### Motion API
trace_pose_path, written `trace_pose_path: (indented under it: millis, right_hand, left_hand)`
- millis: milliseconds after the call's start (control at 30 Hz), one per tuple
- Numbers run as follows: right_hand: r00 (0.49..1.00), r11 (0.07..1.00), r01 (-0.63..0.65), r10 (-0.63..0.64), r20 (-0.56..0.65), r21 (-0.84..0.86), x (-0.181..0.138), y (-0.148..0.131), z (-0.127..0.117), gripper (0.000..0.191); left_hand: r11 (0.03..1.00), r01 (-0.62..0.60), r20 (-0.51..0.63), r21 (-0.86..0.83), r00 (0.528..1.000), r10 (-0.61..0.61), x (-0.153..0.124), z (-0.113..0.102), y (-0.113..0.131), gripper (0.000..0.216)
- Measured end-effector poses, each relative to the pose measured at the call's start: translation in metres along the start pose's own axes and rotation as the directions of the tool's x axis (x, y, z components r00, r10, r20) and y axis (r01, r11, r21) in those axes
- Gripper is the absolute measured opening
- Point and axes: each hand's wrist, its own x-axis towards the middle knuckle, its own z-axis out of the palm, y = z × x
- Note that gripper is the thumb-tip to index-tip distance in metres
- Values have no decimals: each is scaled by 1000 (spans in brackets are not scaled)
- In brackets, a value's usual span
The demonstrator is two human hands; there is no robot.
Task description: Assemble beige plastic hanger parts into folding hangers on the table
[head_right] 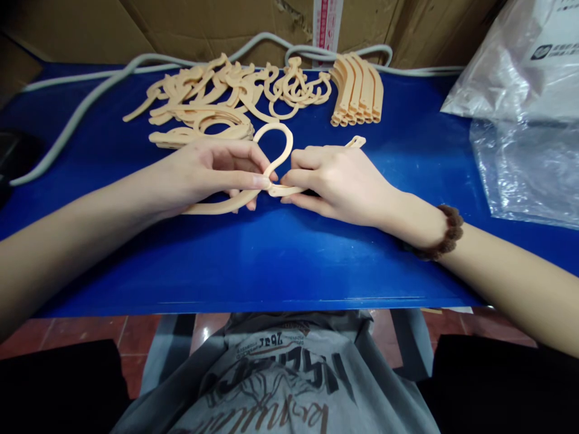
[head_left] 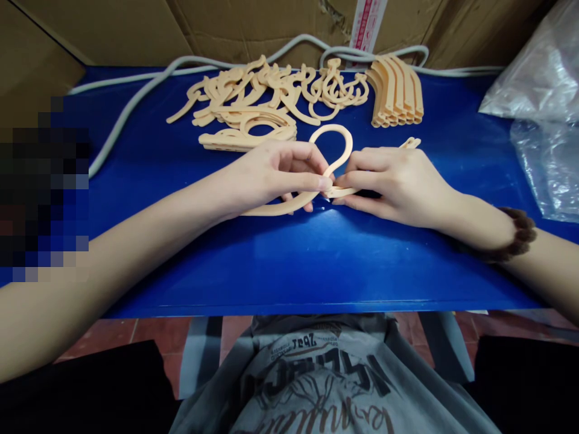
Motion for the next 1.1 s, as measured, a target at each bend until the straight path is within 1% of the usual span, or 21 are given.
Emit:
trace_pose_path:
  millis: [167, 400, 600, 833, 1100]
  right_hand:
    - [1000, 1000, 18, -18, -12, 0, 0, 0, 1, 42]
    - [1000, 1000, 1, -1, 6, -6, 0, 1, 0, 41]
    - [1000, 1000, 15, -15, -2, -9, 0, -1, 0, 47]
    - [1000, 999, -9, 9, 0, -46, -2, -4, -2, 52]
    - [1000, 999, -25, 25, -17, -22, -3, -3, 1, 59]
  left_hand:
    - [1000, -2, -4, -27, 1000, 1, 0, 2, 1, 16]
    - [1000, 6, 1, -16, 1000, -6, 0, 2, 1, 18]
    - [999, -18, 1, -44, 1000, 18, 0, 3, 2, 18]
    - [1000, -17, 7, -17, 1000, 18, 1, 0, 4, 16]
    - [999, 23, -17, -31, 1000, -23, 2, -3, 2, 17]
